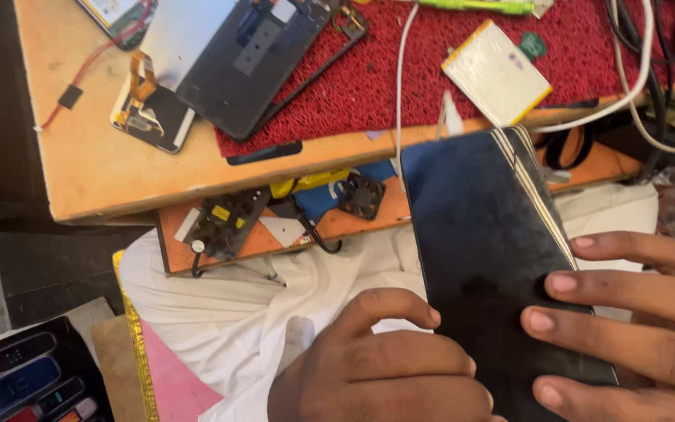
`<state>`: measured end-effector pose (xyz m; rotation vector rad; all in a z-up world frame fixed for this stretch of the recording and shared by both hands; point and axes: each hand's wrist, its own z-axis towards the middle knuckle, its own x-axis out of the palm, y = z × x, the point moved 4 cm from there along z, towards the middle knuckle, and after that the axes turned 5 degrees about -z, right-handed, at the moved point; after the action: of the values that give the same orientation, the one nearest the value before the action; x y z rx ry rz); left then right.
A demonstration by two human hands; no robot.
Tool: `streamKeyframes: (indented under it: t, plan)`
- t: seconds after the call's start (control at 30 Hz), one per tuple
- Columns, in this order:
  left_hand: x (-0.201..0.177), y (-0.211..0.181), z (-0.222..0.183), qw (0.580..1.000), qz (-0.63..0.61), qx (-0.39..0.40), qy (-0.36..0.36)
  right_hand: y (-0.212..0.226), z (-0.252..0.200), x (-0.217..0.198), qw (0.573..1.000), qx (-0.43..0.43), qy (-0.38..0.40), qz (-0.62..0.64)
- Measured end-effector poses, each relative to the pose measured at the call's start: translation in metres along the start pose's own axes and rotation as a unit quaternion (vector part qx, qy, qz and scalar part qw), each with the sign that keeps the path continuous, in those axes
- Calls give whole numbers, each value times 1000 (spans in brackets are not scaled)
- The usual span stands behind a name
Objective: The person reassembles a smartphone by connecting internal ribbon cables and placing the battery into the chassis. They then attach the screen assembly and power on the device to verify functionality, showing a Fastboot Mode screen.
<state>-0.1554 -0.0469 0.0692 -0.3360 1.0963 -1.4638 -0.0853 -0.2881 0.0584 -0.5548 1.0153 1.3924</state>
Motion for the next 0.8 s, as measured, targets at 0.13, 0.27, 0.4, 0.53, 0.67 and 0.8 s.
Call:
streamKeyframes:
  t: [0.13, 0.27, 0.4, 0.53, 0.67, 0.8]
  plan:
    - [8, -5, 1, 997, 43, 65, -22, 9, -9, -4, 1000, -6, -6, -4]
    - [3, -16, -4, 998, 37, 42, 8, 17, -16, -2, 1000, 14, -20, 8]
    - [7, -19, -5, 999, 38, 38, -5, 25, -23, -4, 999, 33, -16, 7]
    - [8, -21, -4, 998, 42, 41, -13, 25, -26, -5, 1000, 28, -4, 9]
    - [9, -24, -3, 998, 48, 32, -10, 24, -25, -6, 1000, 27, 7, 8]
    - [10, -24, -2, 995, 81, 50, -19, 28, -19, -4, 998, 44, -32, 10]
